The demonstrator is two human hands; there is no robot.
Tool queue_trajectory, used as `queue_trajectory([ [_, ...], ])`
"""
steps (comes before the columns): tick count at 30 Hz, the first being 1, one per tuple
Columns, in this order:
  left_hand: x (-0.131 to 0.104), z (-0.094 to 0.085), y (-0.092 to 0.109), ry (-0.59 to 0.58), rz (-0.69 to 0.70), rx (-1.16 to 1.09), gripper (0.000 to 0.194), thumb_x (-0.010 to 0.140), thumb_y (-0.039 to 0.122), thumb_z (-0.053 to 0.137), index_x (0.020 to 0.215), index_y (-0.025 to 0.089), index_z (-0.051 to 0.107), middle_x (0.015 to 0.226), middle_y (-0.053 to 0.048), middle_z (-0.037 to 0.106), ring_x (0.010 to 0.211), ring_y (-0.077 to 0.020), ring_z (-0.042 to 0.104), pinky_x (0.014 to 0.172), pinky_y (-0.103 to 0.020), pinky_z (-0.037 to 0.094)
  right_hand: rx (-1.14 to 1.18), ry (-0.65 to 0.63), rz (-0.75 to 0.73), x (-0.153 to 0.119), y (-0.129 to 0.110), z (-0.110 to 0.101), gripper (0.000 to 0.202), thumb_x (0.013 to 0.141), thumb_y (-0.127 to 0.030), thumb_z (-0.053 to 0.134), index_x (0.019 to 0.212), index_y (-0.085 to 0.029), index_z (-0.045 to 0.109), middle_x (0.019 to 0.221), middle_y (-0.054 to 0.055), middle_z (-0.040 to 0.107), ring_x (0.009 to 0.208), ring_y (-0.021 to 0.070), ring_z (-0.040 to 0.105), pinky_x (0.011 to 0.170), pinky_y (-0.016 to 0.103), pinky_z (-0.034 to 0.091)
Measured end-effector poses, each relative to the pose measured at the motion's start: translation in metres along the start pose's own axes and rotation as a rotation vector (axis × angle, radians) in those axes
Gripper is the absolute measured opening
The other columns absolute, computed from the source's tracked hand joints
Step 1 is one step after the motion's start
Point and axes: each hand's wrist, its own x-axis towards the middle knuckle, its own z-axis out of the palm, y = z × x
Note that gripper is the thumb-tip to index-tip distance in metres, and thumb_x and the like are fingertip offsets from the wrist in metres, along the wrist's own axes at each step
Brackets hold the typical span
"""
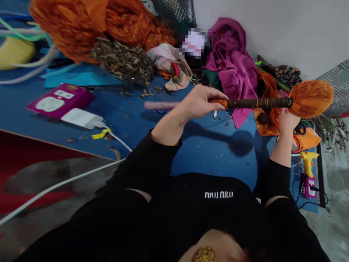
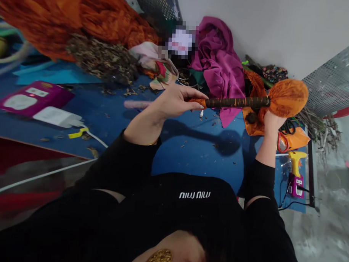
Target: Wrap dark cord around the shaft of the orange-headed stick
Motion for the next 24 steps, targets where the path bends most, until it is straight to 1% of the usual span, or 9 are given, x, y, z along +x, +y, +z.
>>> queue_trajectory([
  [2, -0.002, 0.005, 0.004, 0.051, -0.021, -0.045, 0.035, 0.076, 0.025, 0.077, 0.108, 0.015, 0.085, 0.094, -0.007, 0.083, 0.082, -0.0193, 0.074, 0.078, -0.031, 0.060, 0.073, 0.005, -0.092, -0.012, -0.021, 0.013, 0.014, 0.093, -0.032, 0.061, 0.089, -0.021, 0.068, 0.112, 0.017, 0.076, 0.121, 0.0291, 0.065, 0.117, 0.052, 0.048],
  [5, -0.003, 0.012, 0.009, 0.108, -0.042, -0.092, 0.034, 0.075, 0.022, 0.078, 0.107, 0.014, 0.085, 0.093, -0.007, 0.083, 0.078, -0.0171, 0.072, 0.075, -0.030, 0.059, 0.473, -0.234, -0.315, -0.040, -0.059, 0.037, 0.023, 0.090, -0.045, 0.070, 0.098, -0.023, 0.073, 0.108, 0.008, 0.078, 0.108, 0.0233, 0.070, 0.111, 0.045, 0.054],
  [7, -0.003, 0.016, 0.009, 0.122, -0.060, -0.133, 0.034, 0.075, 0.021, 0.077, 0.107, 0.013, 0.085, 0.090, -0.006, 0.082, 0.073, -0.0149, 0.069, 0.071, -0.028, 0.057, 0.685, -0.411, -0.350, -0.062, -0.082, 0.053, 0.035, 0.089, -0.056, 0.072, 0.103, -0.024, 0.073, 0.106, 0.006, 0.078, 0.104, 0.0210, 0.071, 0.106, 0.041, 0.057],
  [11, 0.000, 0.019, 0.008, 0.124, -0.095, -0.214, 0.036, 0.073, 0.020, 0.076, 0.107, 0.012, 0.085, 0.087, -0.006, 0.082, 0.066, -0.0122, 0.064, 0.063, -0.025, 0.053, 0.761, -0.524, -0.343, -0.092, -0.111, 0.061, 0.039, 0.087, -0.060, 0.074, 0.089, -0.022, 0.069, 0.087, 0.002, 0.073, 0.082, 0.0156, 0.066, 0.084, 0.032, 0.058],
  [14, 0.002, 0.019, 0.009, 0.137, -0.104, -0.234, 0.033, 0.072, 0.019, 0.077, 0.103, 0.012, 0.085, 0.088, -0.006, 0.082, 0.067, -0.0120, 0.064, 0.062, -0.025, 0.052, 0.694, -0.481, -0.380, -0.100, -0.120, 0.046, 0.042, 0.097, -0.059, 0.063, 0.077, -0.021, 0.066, 0.070, -0.002, 0.063, 0.067, 0.0121, 0.057, 0.070, 0.028, 0.052],
  [16, 0.002, 0.020, 0.010, 0.140, -0.115, -0.244, 0.031, 0.073, 0.017, 0.077, 0.103, 0.012, 0.085, 0.084, -0.005, 0.081, 0.063, -0.0107, 0.062, 0.060, -0.024, 0.050, 0.696, -0.351, -0.452, -0.103, -0.124, 0.035, 0.042, 0.100, -0.057, 0.061, 0.078, -0.022, 0.068, 0.075, -0.001, 0.065, 0.073, 0.0133, 0.060, 0.076, 0.030, 0.054],
  [19, 0.002, 0.024, 0.012, 0.145, -0.145, -0.257, 0.030, 0.077, 0.014, 0.076, 0.105, 0.011, 0.084, 0.079, -0.005, 0.078, 0.057, -0.0092, 0.057, 0.057, -0.025, 0.046, 0.784, -0.186, -0.529, -0.110, -0.129, 0.029, 0.039, 0.100, -0.056, 0.063, 0.081, -0.024, 0.070, 0.095, 0.004, 0.071, 0.101, 0.0189, 0.069, 0.097, 0.038, 0.056],
  [21, 0.002, 0.028, 0.013, 0.147, -0.173, -0.263, 0.028, 0.078, 0.012, 0.076, 0.105, 0.009, 0.084, 0.079, -0.005, 0.078, 0.055, -0.0092, 0.055, 0.056, -0.026, 0.045, 0.880, -0.220, -0.512, -0.114, -0.131, 0.035, 0.040, 0.101, -0.060, 0.060, 0.082, -0.025, 0.068, 0.100, 0.005, 0.071, 0.108, 0.0203, 0.070, 0.099, 0.041, 0.058],
  [24, 0.002, 0.032, 0.013, 0.121, -0.209, -0.288, 0.028, 0.078, 0.007, 0.075, 0.105, 0.008, 0.082, 0.082, -0.005, 0.078, 0.056, -0.0091, 0.056, 0.057, -0.026, 0.045, 1.025, -0.395, -0.408, -0.118, -0.129, 0.046, 0.045, 0.100, -0.066, 0.057, 0.082, -0.025, 0.062, 0.081, 0.001, 0.064, 0.079, 0.0157, 0.068, 0.069, 0.031, 0.059],
])
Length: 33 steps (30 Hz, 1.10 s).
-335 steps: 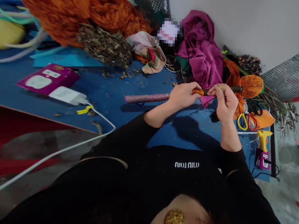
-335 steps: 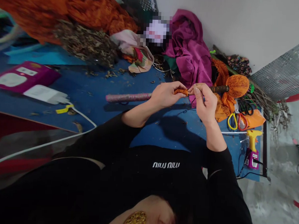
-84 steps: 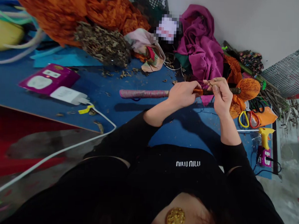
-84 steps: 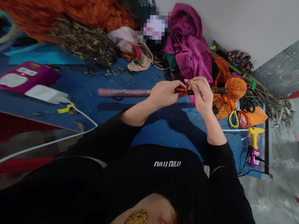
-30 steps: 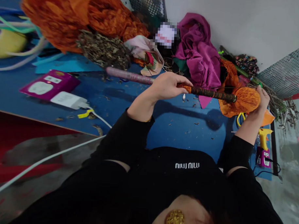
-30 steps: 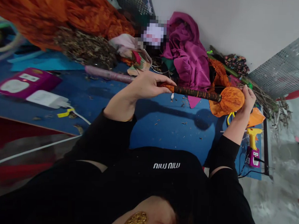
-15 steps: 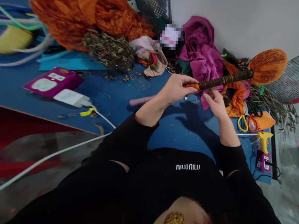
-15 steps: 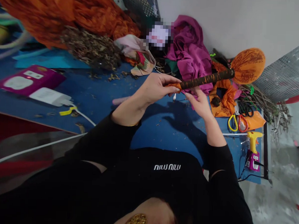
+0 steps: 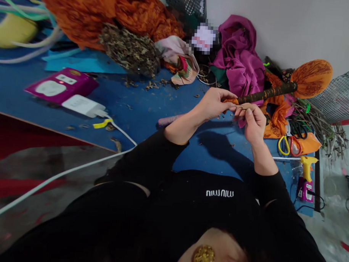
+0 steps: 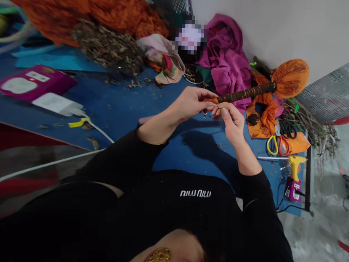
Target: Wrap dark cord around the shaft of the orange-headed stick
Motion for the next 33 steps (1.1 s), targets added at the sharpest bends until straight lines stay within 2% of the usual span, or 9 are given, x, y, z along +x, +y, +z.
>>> queue_trajectory([
  [2, 0.000, 0.002, -0.001, -0.034, -0.028, -0.018, 0.031, 0.077, 0.004, 0.073, 0.107, 0.008, 0.081, 0.083, -0.004, 0.078, 0.057, -0.0089, 0.057, 0.058, -0.026, 0.047, 0.047, 0.005, 0.064, -0.002, 0.004, 0.001, 0.044, 0.100, -0.065, 0.059, 0.081, -0.025, 0.060, 0.067, -0.004, 0.052, 0.056, 0.0104, 0.053, 0.051, 0.025, 0.044],
  [5, 0.002, 0.004, -0.004, -0.065, -0.058, -0.011, 0.037, 0.075, 0.002, 0.074, 0.111, 0.009, 0.079, 0.082, -0.004, 0.077, 0.057, -0.0094, 0.057, 0.061, -0.027, 0.049, -0.079, 0.070, 0.059, -0.005, 0.000, 0.002, 0.044, 0.101, -0.061, 0.061, 0.078, -0.024, 0.060, 0.062, -0.006, 0.045, 0.051, 0.0073, 0.037, 0.050, 0.025, 0.034],
  [8, 0.004, 0.006, -0.009, -0.043, -0.005, 0.056, 0.033, 0.075, 0.006, 0.074, 0.106, 0.010, 0.080, 0.084, -0.004, 0.077, 0.062, -0.0108, 0.060, 0.068, -0.029, 0.052, -0.235, 0.090, -0.029, -0.010, -0.008, 0.006, 0.045, 0.103, -0.060, 0.058, 0.077, -0.023, 0.059, 0.066, -0.004, 0.051, 0.057, 0.0084, 0.042, 0.057, 0.028, 0.037],
  [12, 0.007, 0.006, -0.017, 0.003, 0.088, 0.136, 0.030, 0.074, 0.017, 0.074, 0.103, 0.012, 0.081, 0.086, -0.003, 0.078, 0.070, -0.0130, 0.062, 0.076, -0.029, 0.053, -0.327, 0.086, -0.127, -0.014, -0.016, 0.011, 0.042, 0.106, -0.052, 0.054, 0.076, -0.023, 0.056, 0.064, -0.005, 0.046, 0.056, 0.0090, 0.039, 0.056, 0.030, 0.033],
  [19, 0.011, 0.007, -0.022, -0.019, 0.085, 0.195, 0.034, 0.070, 0.022, 0.072, 0.101, 0.012, 0.083, 0.089, -0.005, 0.081, 0.079, -0.0160, 0.066, 0.079, -0.029, 0.054, -0.436, 0.043, -0.176, -0.018, -0.017, 0.014, 0.046, 0.107, -0.054, 0.047, 0.072, -0.023, 0.049, 0.063, -0.004, 0.041, 0.057, 0.0102, 0.036, 0.060, 0.033, 0.034],
  [23, 0.010, 0.008, -0.024, -0.027, 0.092, 0.212, 0.035, 0.071, 0.024, 0.072, 0.101, 0.012, 0.083, 0.094, -0.006, 0.082, 0.083, -0.0179, 0.070, 0.081, -0.030, 0.056, -0.433, 0.016, -0.189, -0.016, -0.014, 0.013, 0.045, 0.107, -0.053, 0.047, 0.074, -0.024, 0.052, 0.064, -0.003, 0.046, 0.057, 0.0105, 0.039, 0.060, 0.033, 0.037],
  [26, 0.007, 0.008, -0.025, -0.019, 0.115, 0.261, 0.035, 0.072, 0.025, 0.070, 0.103, 0.014, 0.082, 0.098, -0.007, 0.083, 0.088, -0.0200, 0.072, 0.083, -0.031, 0.057, -0.334, -0.026, -0.203, -0.011, -0.016, 0.007, 0.036, 0.108, -0.045, 0.052, 0.079, -0.024, 0.058, 0.071, -0.002, 0.057, 0.064, 0.0112, 0.054, 0.065, 0.032, 0.046],
  [29, 0.004, 0.005, -0.024, 0.003, 0.136, 0.326, 0.035, 0.074, 0.026, 0.072, 0.105, 0.015, 0.082, 0.101, -0.007, 0.083, 0.092, -0.0215, 0.073, 0.085, -0.032, 0.057, -0.251, -0.044, -0.231, -0.003, -0.022, -0.005, 0.032, 0.107, -0.045, 0.053, 0.084, -0.025, 0.064, 0.087, 0.002, 0.069, 0.090, 0.0169, 0.070, 0.085, 0.037, 0.057],
  [33, 0.002, 0.004, -0.022, 0.000, 0.133, 0.397, 0.036, 0.078, 0.027, 0.072, 0.110, 0.015, 0.083, 0.105, -0.008, 0.084, 0.094, -0.0228, 0.073, 0.088, -0.034, 0.056, -0.364, 0.008, -0.225, 0.006, -0.032, -0.020, 0.034, 0.104, -0.052, 0.058, 0.085, -0.027, 0.070, 0.091, 0.003, 0.074, 0.103, 0.0224, 0.071, 0.105, 0.049, 0.055],
])
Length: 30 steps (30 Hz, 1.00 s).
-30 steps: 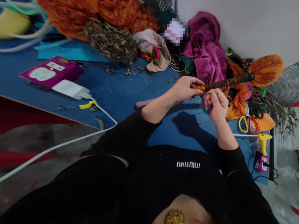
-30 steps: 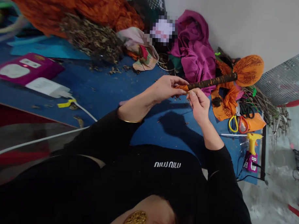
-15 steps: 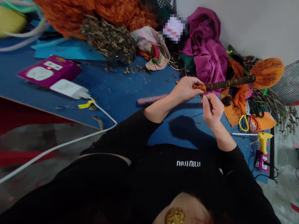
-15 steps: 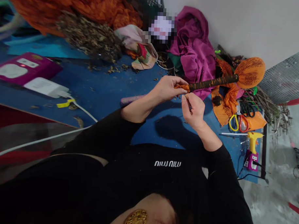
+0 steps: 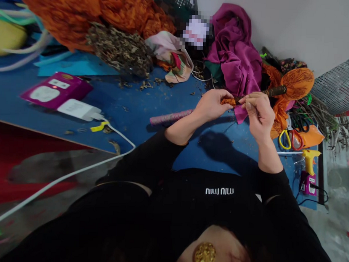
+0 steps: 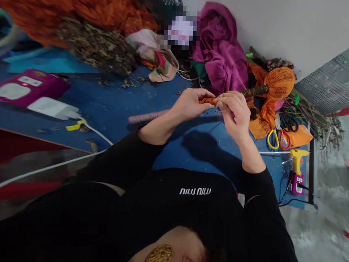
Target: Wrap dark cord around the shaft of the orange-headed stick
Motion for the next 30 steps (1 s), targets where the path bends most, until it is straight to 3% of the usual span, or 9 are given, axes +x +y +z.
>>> queue_trajectory([
  [7, -0.004, 0.006, 0.001, -0.043, 0.013, 0.063, 0.030, 0.079, 0.023, 0.073, 0.108, 0.018, 0.082, 0.104, -0.006, 0.084, 0.100, -0.0249, 0.076, 0.090, -0.036, 0.058, 0.002, -0.004, 0.068, 0.000, 0.009, -0.002, 0.038, 0.105, -0.055, 0.056, 0.084, -0.026, 0.070, 0.090, 0.003, 0.073, 0.090, 0.0183, 0.069, 0.089, 0.040, 0.058],
  [12, -0.007, 0.008, 0.004, -0.040, -0.001, 0.088, 0.029, 0.079, 0.021, 0.075, 0.108, 0.018, 0.079, 0.102, -0.007, 0.083, 0.098, -0.0262, 0.076, 0.086, -0.036, 0.057, 0.057, 0.001, 0.055, -0.001, 0.018, 0.003, 0.036, 0.105, -0.052, 0.057, 0.087, -0.025, 0.071, 0.092, 0.002, 0.074, 0.091, 0.0162, 0.070, 0.090, 0.036, 0.059],
  [18, -0.009, 0.007, 0.008, -0.035, -0.011, 0.144, 0.027, 0.085, 0.033, 0.073, 0.107, 0.017, 0.077, 0.099, -0.009, 0.082, 0.093, -0.0266, 0.075, 0.077, -0.034, 0.054, 0.115, 0.000, 0.102, 0.000, 0.032, 0.008, 0.035, 0.106, -0.053, 0.056, 0.098, -0.024, 0.074, 0.096, 0.001, 0.078, 0.092, 0.0130, 0.073, 0.089, 0.031, 0.060],
  [21, -0.013, 0.006, 0.017, -0.058, -0.026, 0.277, 0.029, 0.089, 0.033, 0.070, 0.113, 0.018, 0.076, 0.103, -0.009, 0.082, 0.093, -0.0271, 0.075, 0.079, -0.035, 0.054, 0.145, -0.021, 0.141, 0.001, 0.037, 0.011, 0.039, 0.105, -0.058, 0.055, 0.100, -0.024, 0.073, 0.094, 0.000, 0.077, 0.089, 0.0116, 0.072, 0.087, 0.029, 0.060],
  [25, -0.018, 0.008, 0.031, -0.123, -0.067, 0.531, 0.036, 0.095, 0.033, 0.063, 0.124, 0.014, 0.072, 0.110, -0.016, 0.082, 0.102, -0.0357, 0.077, 0.082, -0.041, 0.055, 0.145, -0.036, 0.187, 0.001, 0.040, 0.010, 0.046, 0.102, -0.067, 0.055, 0.095, -0.024, 0.071, 0.092, 0.000, 0.076, 0.088, 0.0127, 0.071, 0.086, 0.030, 0.060],
  [30, -0.024, 0.011, 0.041, -0.181, -0.005, 0.686, 0.045, 0.098, 0.026, 0.054, 0.139, 0.014, 0.065, 0.114, -0.019, 0.081, 0.106, -0.0378, 0.078, 0.086, -0.044, 0.056, 0.139, -0.024, 0.276, 0.002, 0.046, 0.006, 0.051, 0.098, -0.073, 0.056, 0.090, -0.025, 0.069, 0.091, 0.000, 0.075, 0.085, 0.0134, 0.070, 0.083, 0.031, 0.059],
])
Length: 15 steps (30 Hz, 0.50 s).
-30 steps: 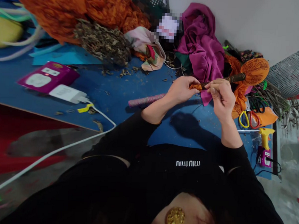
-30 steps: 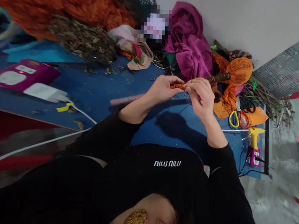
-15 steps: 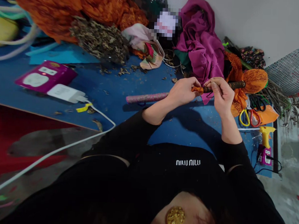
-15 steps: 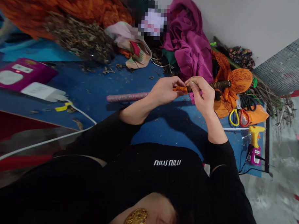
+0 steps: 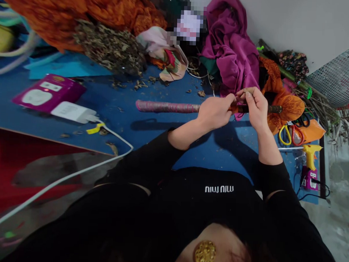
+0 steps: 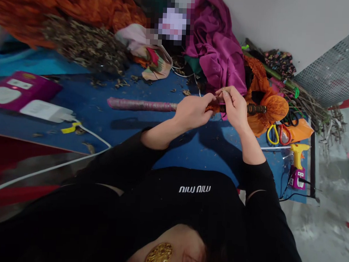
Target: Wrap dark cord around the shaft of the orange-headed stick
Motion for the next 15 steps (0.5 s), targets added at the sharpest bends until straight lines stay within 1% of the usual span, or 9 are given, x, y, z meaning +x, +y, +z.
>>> queue_trajectory([
  [4, -0.0027, -0.0017, 0.0007, -0.009, 0.067, 0.048, 0.052, 0.099, 0.025, 0.053, 0.149, 0.016, 0.060, 0.116, -0.018, 0.081, 0.109, -0.0364, 0.078, 0.089, -0.042, 0.056, -0.051, -0.013, 0.021, 0.0018, 0.0009, -0.0023, 0.048, 0.100, -0.069, 0.056, 0.090, -0.024, 0.071, 0.084, -0.001, 0.072, 0.079, 0.0125, 0.066, 0.079, 0.031, 0.056],
  [6, -0.0030, -0.0016, -0.0007, 0.003, 0.101, 0.044, 0.054, 0.099, 0.025, 0.054, 0.152, 0.018, 0.059, 0.118, -0.017, 0.082, 0.111, -0.0365, 0.078, 0.089, -0.042, 0.056, -0.057, -0.021, 0.028, 0.0025, 0.0006, -0.0034, 0.048, 0.101, -0.067, 0.056, 0.090, -0.024, 0.072, 0.083, -0.001, 0.072, 0.079, 0.0127, 0.066, 0.079, 0.031, 0.056],
  [8, -0.0026, -0.0006, -0.0019, 0.010, 0.125, 0.054, 0.052, 0.099, 0.025, 0.054, 0.150, 0.019, 0.062, 0.120, -0.016, 0.082, 0.113, -0.0372, 0.077, 0.090, -0.043, 0.056, -0.046, -0.020, 0.033, 0.0026, 0.0009, -0.0036, 0.048, 0.100, -0.068, 0.057, 0.089, -0.024, 0.072, 0.086, 0.000, 0.075, 0.082, 0.0130, 0.067, 0.080, 0.031, 0.056],
  [11, -0.0016, 0.0017, -0.0020, 0.006, 0.146, 0.073, 0.045, 0.100, 0.024, 0.052, 0.140, 0.019, 0.070, 0.123, -0.014, 0.082, 0.117, -0.0372, 0.076, 0.091, -0.044, 0.056, -0.014, -0.030, 0.048, 0.0023, 0.0024, -0.0009, 0.050, 0.097, -0.071, 0.059, 0.086, -0.024, 0.069, 0.089, 0.000, 0.077, 0.084, 0.0128, 0.069, 0.081, 0.030, 0.057],
  [15, -0.0002, 0.0027, -0.0048, 0.026, 0.146, 0.039, 0.042, 0.098, 0.023, 0.054, 0.133, 0.019, 0.075, 0.124, -0.013, 0.082, 0.118, -0.0353, 0.076, 0.095, -0.044, 0.055, 0.105, -0.020, 0.094, 0.0039, 0.0004, -0.0005, 0.050, 0.092, -0.072, 0.066, 0.082, -0.023, 0.066, 0.090, -0.001, 0.075, 0.077, 0.0102, 0.069, 0.079, 0.028, 0.060],
])
